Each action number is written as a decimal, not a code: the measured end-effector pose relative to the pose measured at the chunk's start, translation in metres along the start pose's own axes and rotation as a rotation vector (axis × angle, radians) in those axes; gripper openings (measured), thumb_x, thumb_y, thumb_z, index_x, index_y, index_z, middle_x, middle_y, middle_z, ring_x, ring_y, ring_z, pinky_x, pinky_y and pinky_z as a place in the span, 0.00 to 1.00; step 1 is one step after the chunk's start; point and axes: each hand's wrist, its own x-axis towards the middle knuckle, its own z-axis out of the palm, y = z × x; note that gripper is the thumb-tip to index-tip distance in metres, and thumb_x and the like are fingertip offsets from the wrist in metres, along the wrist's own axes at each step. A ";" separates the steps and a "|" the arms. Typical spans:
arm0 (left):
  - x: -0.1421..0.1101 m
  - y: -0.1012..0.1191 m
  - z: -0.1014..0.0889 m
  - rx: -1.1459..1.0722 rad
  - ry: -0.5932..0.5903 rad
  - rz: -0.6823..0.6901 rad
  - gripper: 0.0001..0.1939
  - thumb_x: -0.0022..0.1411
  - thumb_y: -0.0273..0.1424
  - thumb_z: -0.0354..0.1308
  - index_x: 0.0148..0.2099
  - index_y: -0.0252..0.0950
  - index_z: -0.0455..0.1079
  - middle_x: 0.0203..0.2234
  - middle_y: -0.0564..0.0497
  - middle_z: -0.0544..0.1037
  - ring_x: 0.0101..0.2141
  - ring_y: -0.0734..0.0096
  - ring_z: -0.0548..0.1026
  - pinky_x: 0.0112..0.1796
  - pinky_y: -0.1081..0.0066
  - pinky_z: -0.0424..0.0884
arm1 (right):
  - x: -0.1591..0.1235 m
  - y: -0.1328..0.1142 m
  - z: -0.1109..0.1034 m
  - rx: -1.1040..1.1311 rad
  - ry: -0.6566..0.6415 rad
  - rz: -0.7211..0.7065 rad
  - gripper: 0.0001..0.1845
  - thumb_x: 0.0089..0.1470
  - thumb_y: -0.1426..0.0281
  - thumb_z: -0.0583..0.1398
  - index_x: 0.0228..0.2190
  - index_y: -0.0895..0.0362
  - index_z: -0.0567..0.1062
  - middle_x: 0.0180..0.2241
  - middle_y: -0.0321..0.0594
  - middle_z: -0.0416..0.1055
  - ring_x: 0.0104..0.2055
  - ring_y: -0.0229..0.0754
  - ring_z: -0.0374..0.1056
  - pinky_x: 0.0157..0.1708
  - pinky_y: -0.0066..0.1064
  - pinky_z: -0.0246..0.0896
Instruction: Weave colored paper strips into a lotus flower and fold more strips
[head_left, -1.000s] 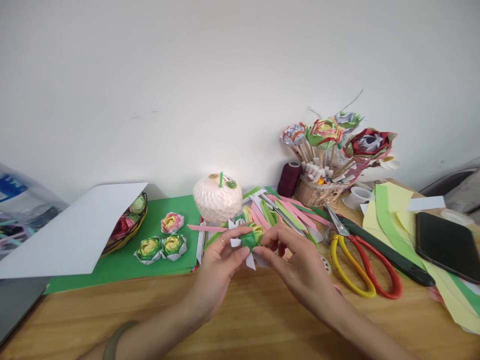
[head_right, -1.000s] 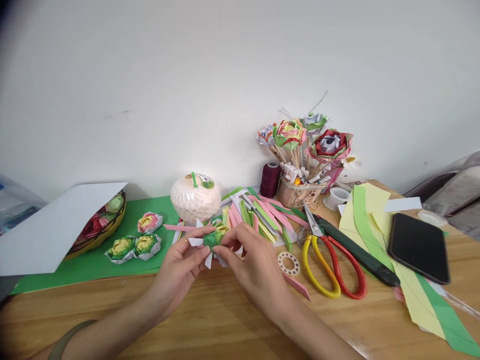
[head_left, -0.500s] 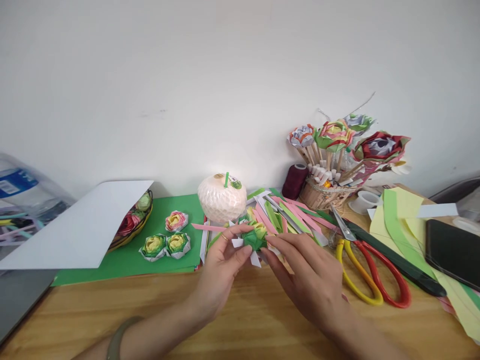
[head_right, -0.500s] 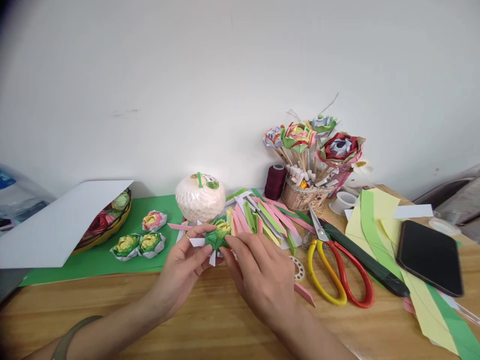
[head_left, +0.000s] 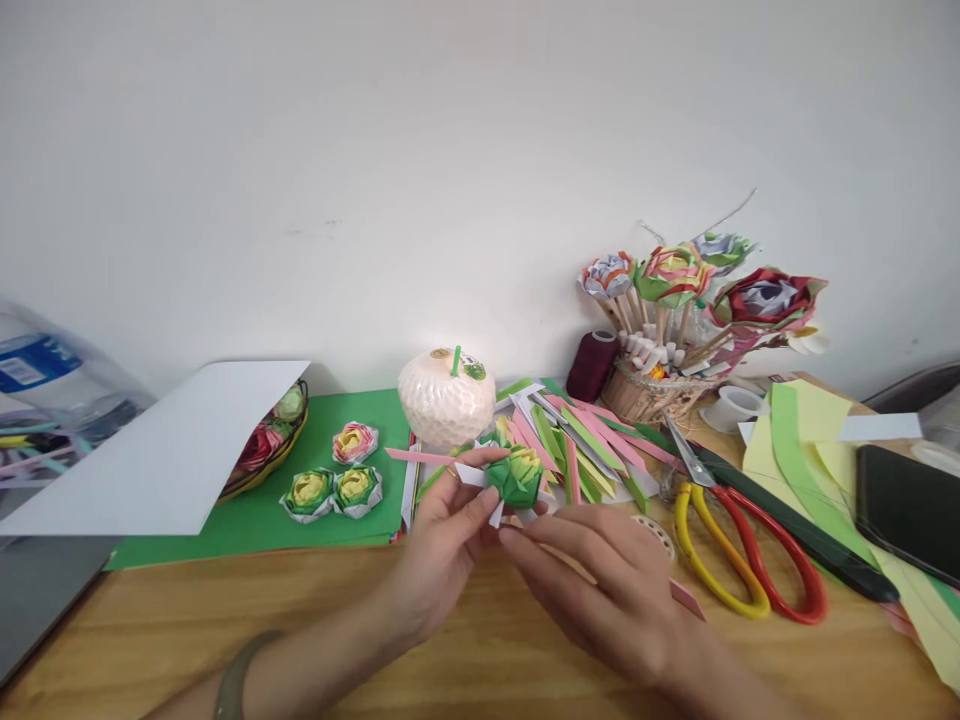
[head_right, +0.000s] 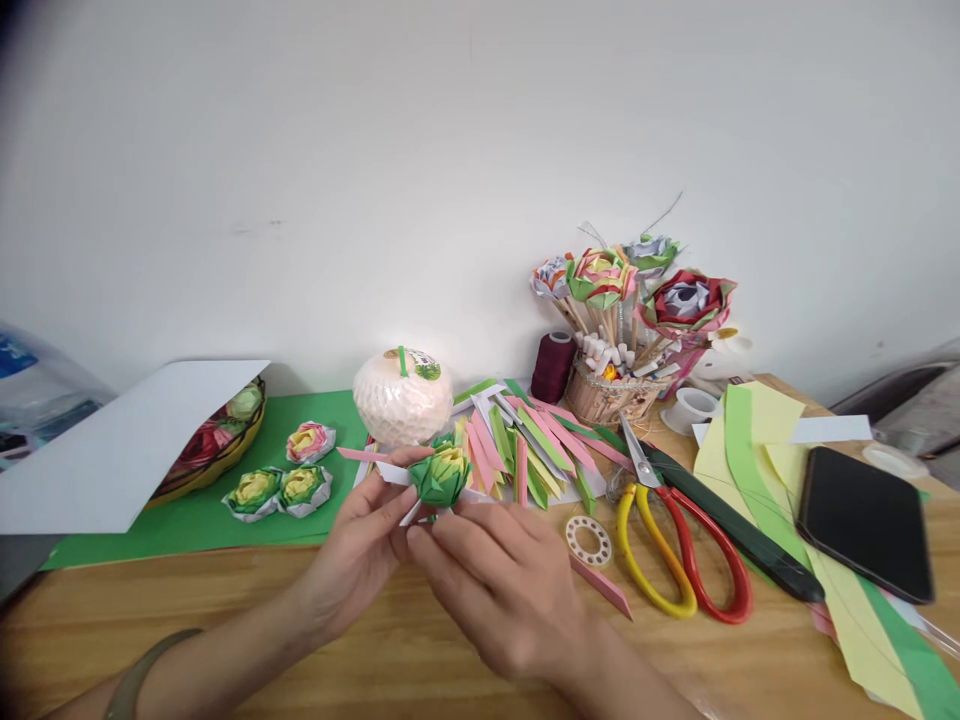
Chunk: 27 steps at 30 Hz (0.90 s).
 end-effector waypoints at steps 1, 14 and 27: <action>0.001 0.000 -0.001 -0.029 -0.011 -0.012 0.12 0.55 0.25 0.58 0.43 0.40 0.70 0.34 0.54 0.76 0.31 0.78 0.73 0.32 0.78 0.69 | 0.001 0.000 -0.001 0.031 0.046 0.049 0.13 0.51 0.78 0.56 0.39 0.56 0.72 0.28 0.39 0.73 0.31 0.38 0.69 0.28 0.29 0.65; 0.006 0.011 -0.005 -0.120 -0.113 -0.263 0.17 0.58 0.36 0.53 0.49 0.40 0.68 0.28 0.51 0.74 0.25 0.73 0.72 0.25 0.73 0.69 | 0.005 0.003 0.005 0.101 0.152 0.354 0.11 0.48 0.76 0.61 0.37 0.55 0.72 0.31 0.41 0.68 0.33 0.41 0.67 0.29 0.32 0.65; 0.008 0.008 -0.008 -0.095 0.004 -0.279 0.08 0.54 0.35 0.58 0.36 0.36 0.70 0.27 0.51 0.75 0.22 0.76 0.69 0.17 0.80 0.58 | -0.004 -0.005 0.003 -0.025 0.142 0.077 0.13 0.48 0.77 0.61 0.38 0.57 0.71 0.29 0.40 0.70 0.33 0.39 0.66 0.31 0.30 0.66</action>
